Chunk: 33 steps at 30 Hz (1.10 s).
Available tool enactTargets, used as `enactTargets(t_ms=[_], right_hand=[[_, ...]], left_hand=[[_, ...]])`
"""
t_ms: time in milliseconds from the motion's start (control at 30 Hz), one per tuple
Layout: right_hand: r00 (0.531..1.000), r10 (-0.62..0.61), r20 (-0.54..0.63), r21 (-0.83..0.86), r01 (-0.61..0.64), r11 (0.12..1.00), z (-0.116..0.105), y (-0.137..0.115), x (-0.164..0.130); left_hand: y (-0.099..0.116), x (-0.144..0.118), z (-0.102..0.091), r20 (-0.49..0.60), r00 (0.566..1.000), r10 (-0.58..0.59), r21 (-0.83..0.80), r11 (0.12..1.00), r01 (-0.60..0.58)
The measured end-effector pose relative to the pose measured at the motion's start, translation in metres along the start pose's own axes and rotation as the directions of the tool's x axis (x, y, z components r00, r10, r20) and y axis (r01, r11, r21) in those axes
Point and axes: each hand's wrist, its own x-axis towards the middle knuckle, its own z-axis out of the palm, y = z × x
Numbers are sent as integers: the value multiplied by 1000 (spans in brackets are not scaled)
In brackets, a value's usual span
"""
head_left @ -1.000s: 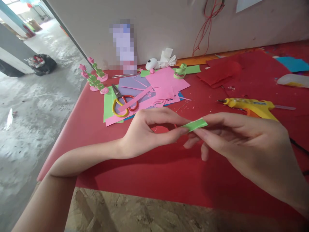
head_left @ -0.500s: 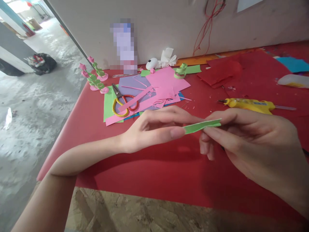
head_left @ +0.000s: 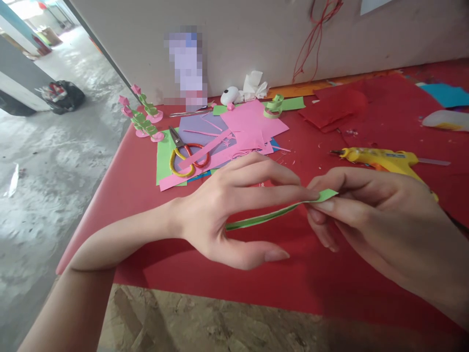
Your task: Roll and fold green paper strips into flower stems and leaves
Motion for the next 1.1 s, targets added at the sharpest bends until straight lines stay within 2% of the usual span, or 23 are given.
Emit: enactTargets(t_ms=[133, 333, 467, 600, 967, 1100], right_hand=[[995, 77, 58, 98, -82, 992, 1, -1, 2], [975, 157, 159, 220, -190, 957, 2, -8, 4], [980, 114, 164, 256, -154, 954, 2, -6, 8], [985, 77, 155, 283, -119, 952, 3, 0, 11], [995, 9, 96, 233, -32, 972, 3, -2, 11], [999, 6, 41, 212, -14, 977, 4, 0, 10]], left_hand=[[-4, -2, 0, 38, 997, 68, 54, 996, -70], [-6, -2, -4, 156, 988, 8, -43, 999, -1], [-10, -4, -2, 112, 993, 24, -63, 998, -17], [-8, -6, 1, 55, 998, -40, -113, 993, 46], [0, -7, 1, 59, 980, -188, -202, 960, 196], [2, -5, 4, 40, 986, -161, -168, 972, 165]])
